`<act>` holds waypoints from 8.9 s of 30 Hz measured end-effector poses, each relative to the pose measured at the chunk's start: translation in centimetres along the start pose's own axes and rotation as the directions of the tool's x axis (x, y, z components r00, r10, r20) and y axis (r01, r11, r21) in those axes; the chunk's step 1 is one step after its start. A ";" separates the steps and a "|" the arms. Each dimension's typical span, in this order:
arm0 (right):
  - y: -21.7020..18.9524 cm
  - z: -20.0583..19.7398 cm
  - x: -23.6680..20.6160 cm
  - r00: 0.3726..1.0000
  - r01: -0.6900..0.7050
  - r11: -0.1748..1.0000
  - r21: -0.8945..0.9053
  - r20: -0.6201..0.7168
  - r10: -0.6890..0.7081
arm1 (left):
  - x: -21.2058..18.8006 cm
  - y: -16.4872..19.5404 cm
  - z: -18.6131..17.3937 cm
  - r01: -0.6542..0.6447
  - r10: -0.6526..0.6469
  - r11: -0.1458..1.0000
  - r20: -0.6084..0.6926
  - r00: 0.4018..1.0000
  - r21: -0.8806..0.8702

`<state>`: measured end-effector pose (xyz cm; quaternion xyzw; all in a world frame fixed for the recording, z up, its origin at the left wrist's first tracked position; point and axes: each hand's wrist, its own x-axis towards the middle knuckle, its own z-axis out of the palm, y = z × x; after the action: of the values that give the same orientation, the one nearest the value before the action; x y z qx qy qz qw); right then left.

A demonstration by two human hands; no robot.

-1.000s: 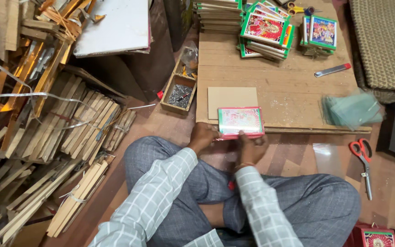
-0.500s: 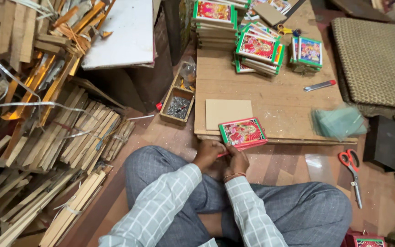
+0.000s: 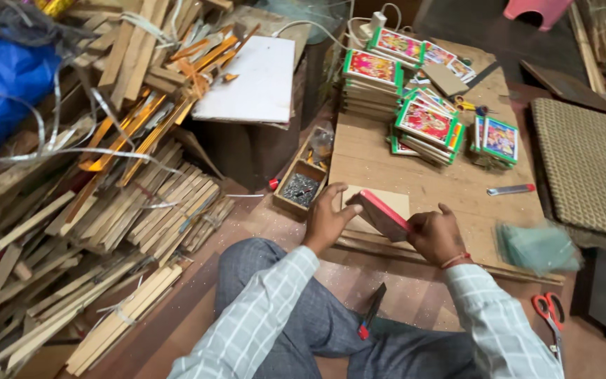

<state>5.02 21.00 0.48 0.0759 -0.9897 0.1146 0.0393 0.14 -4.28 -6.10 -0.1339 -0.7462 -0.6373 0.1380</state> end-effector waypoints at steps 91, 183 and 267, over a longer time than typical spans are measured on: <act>-3.1 3.9 3.1 0.979 -0.079 0.986 0.146 -0.178 0.105 | 2.7 1.9 2.5 -0.406 0.250 0.832 0.399 0.882 0.378; 0.2 1.4 0.4 0.910 0.198 0.976 -0.089 -0.353 -0.217 | 6.2 -1.3 -2.0 -0.192 0.048 0.915 0.378 0.925 0.354; 0.2 15.1 -9.3 0.731 -0.222 0.290 0.931 -0.038 0.681 | -7.2 -1.6 2.2 0.219 -0.311 0.922 0.274 0.910 0.321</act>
<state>13.20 19.01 -15.06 -0.2357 -0.7181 0.6307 0.1762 6.12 -2.54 -10.58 -0.1105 -0.8532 -0.5067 -0.0556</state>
